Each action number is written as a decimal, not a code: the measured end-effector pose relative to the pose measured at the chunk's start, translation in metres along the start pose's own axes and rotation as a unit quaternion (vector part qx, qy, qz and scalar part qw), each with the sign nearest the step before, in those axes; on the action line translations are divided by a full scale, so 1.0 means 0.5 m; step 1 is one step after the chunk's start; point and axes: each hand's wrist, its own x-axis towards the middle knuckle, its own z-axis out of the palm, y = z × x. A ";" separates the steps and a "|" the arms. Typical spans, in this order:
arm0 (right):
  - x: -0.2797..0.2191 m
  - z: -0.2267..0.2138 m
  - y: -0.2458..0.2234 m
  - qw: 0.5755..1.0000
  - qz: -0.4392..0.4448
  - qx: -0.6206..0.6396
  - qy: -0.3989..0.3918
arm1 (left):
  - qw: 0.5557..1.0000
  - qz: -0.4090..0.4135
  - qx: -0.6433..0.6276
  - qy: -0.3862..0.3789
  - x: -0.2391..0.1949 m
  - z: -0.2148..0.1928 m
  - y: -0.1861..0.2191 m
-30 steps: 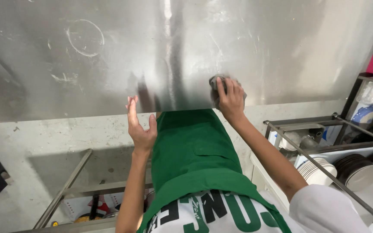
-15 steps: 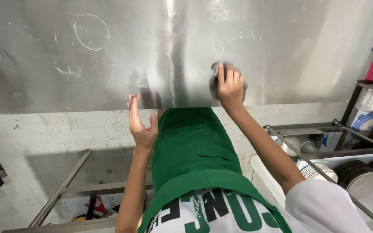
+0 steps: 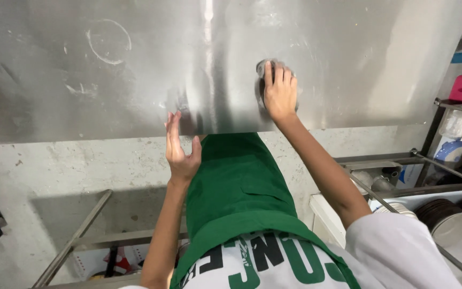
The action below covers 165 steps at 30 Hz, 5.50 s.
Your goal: The person cleans a stainless steel countertop in a kitchen using a grey cloth. They move several containers and bottles aside to reach the surface underneath, wipe the area thoroughly, and then return the items to their original positions.
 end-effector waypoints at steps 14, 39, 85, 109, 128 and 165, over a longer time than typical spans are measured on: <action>-0.040 -0.024 0.020 1.000 -0.008 0.011 0.007 | 1.000 0.009 -0.004 0.012 -0.001 0.015 0.022; -0.188 -0.076 0.227 0.929 0.279 0.218 -0.103 | 0.963 0.148 0.132 -0.180 0.084 0.424 -0.044; -0.208 -0.015 0.211 0.948 0.291 0.114 -0.065 | 0.946 0.222 0.194 -0.135 0.055 0.484 -0.048; -0.208 -0.018 0.211 0.946 0.293 0.125 -0.062 | 0.961 0.180 0.187 -0.100 0.064 0.484 -0.033; -0.209 -0.015 0.212 0.949 0.283 0.129 -0.047 | 0.910 0.311 0.249 -0.114 0.113 0.491 -0.042; -0.214 -0.010 0.211 0.951 0.284 0.113 -0.047 | 0.871 0.400 0.238 -0.156 0.152 0.477 -0.045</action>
